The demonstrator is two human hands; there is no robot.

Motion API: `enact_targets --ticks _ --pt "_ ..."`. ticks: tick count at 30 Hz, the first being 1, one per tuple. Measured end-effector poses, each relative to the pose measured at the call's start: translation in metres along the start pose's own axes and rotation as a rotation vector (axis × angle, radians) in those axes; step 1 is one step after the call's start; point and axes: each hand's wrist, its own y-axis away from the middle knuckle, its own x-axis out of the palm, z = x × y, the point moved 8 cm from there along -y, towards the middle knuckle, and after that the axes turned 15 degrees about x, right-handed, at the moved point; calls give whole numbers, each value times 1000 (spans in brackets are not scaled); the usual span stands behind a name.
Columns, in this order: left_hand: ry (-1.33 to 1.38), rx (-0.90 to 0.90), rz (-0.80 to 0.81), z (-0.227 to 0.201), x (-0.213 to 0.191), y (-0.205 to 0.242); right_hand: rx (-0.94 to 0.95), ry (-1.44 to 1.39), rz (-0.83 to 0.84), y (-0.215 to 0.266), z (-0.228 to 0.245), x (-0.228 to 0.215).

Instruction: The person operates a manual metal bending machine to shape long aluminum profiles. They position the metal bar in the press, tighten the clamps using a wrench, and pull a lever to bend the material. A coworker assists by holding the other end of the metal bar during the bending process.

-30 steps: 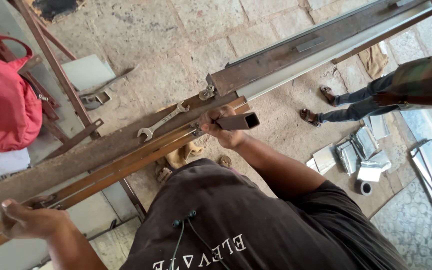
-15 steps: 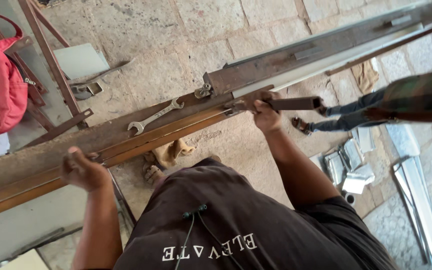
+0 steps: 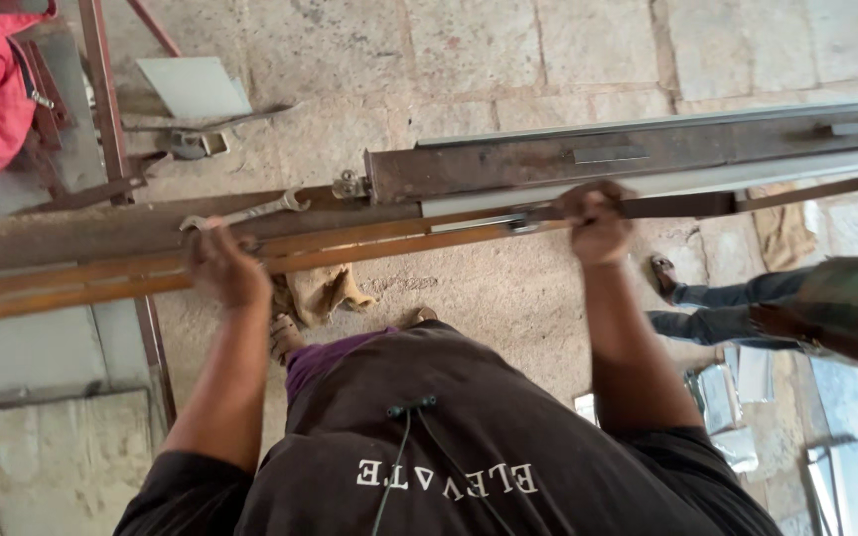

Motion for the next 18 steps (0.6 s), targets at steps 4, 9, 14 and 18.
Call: enact_targets --ticks 4,9,14,18 --pt "-205 321 287 -26 97 72 45 -62 -75 -9 30 -123" --pt "-62 344 391 -58 192 150 96 -80 -134 -13 66 -246" --pt "-91 682 406 -113 149 183 176 -37 -191 -45 80 -339" --pt "-294 248 44 -69 31 134 152 33 -319 -51 106 -414"
